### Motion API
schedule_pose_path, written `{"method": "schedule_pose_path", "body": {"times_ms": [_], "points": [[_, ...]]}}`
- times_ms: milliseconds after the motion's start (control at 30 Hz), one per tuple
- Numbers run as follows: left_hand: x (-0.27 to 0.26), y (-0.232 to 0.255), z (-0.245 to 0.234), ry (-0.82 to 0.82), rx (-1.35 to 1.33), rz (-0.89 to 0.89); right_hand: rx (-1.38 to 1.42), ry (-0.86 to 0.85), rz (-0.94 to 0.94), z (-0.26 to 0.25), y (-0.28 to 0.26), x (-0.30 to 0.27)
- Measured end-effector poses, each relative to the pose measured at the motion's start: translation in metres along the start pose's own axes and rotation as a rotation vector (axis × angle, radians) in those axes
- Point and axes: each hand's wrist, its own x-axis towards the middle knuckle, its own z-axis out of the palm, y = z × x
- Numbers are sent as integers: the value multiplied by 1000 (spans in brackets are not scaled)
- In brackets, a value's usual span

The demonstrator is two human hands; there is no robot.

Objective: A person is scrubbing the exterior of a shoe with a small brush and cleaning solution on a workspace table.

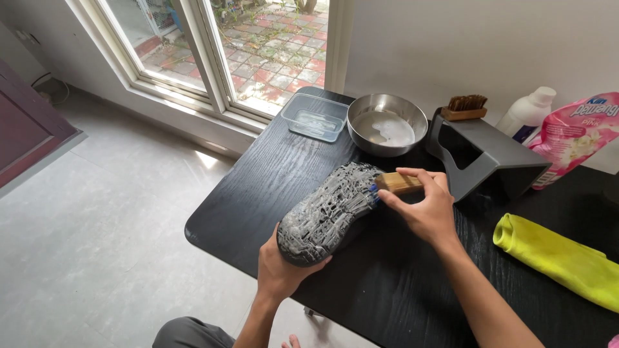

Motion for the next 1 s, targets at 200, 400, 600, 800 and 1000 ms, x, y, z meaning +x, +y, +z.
{"method": "schedule_pose_path", "body": {"times_ms": [200, 400, 600, 800, 1000], "points": [[3, -1, 1, -23, 37, -108, 42, 30, 80, 1, 12, 1], [2, -7, 4, -8, 75, -203, 50, 25, 7, 0, 25, 6], [6, -11, 8, -5, 158, -239, 47, -1, -153, 0, 13, -4], [5, -14, 2, -38, 95, -139, 66, 11, -44, -3, 12, -4], [0, -13, -16, -175, -93, -65, -6, -79, -151, -6, 17, 3]]}}
